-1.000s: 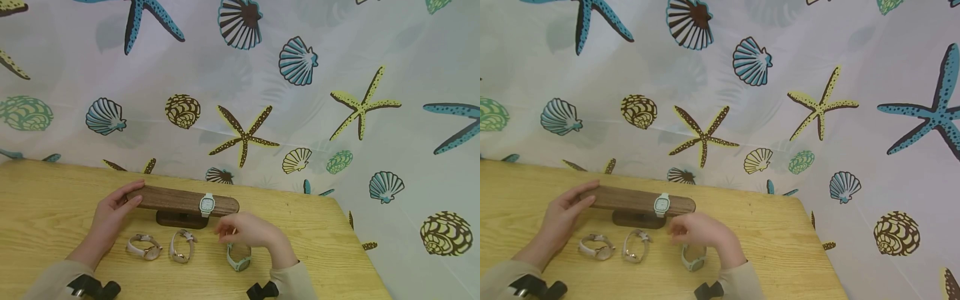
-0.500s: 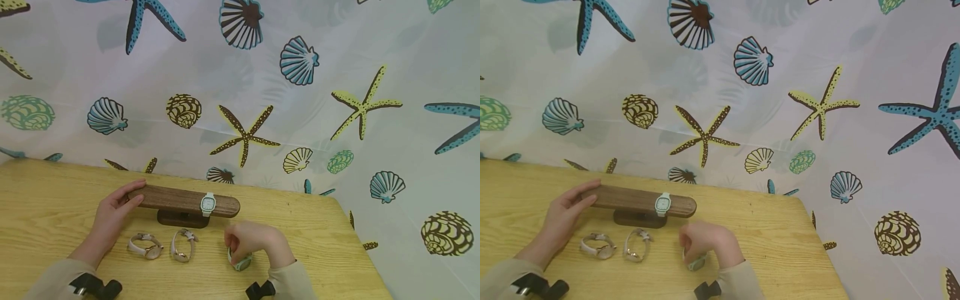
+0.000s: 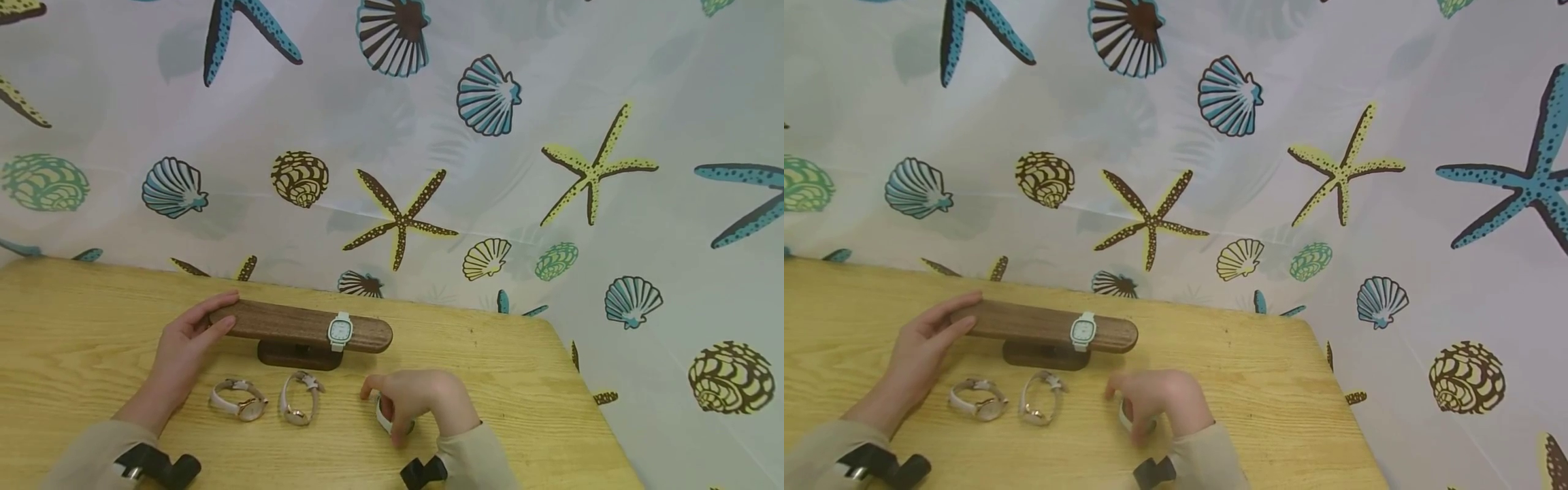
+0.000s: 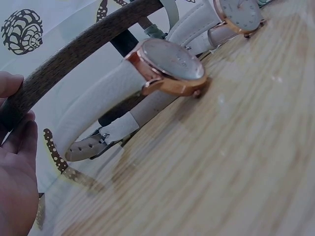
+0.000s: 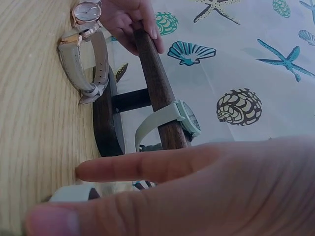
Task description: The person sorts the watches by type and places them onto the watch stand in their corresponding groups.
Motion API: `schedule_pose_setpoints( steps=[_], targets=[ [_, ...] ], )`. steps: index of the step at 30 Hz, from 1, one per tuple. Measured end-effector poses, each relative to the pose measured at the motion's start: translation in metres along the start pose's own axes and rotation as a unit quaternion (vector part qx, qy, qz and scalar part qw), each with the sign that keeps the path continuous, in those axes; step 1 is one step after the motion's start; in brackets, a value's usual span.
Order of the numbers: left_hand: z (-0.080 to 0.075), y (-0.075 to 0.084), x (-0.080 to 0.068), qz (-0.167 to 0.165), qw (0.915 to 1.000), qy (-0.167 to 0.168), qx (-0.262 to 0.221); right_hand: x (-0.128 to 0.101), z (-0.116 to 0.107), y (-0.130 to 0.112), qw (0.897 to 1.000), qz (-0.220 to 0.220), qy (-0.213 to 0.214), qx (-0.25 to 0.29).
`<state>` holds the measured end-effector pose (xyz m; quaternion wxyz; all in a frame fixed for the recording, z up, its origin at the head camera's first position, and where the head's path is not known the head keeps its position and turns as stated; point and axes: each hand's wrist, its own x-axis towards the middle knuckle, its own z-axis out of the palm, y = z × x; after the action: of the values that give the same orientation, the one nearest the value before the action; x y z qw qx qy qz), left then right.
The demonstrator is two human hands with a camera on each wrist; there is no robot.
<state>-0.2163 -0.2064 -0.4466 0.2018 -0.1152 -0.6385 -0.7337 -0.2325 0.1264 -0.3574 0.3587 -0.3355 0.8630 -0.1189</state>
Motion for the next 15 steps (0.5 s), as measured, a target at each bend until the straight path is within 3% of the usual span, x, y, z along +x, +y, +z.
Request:
schedule_pose_setpoints(
  steps=[5,11,15],
  targets=[
    [0.0003,-0.0008,-0.0001,-0.001,1.0,0.0,-0.004,0.0019,-0.0002,0.0006,0.999,-0.002,0.023,-0.027],
    [0.0007,0.0,0.0004,0.002,1.0,0.003,-0.008,0.0029,-0.0047,0.003,0.996,-0.046,0.056,-0.042],
    [-0.0001,-0.0011,0.0013,0.004,0.9999,0.003,-0.011,-0.0006,-0.0081,0.0051,0.993,-0.05,0.095,-0.052]
  ],
)
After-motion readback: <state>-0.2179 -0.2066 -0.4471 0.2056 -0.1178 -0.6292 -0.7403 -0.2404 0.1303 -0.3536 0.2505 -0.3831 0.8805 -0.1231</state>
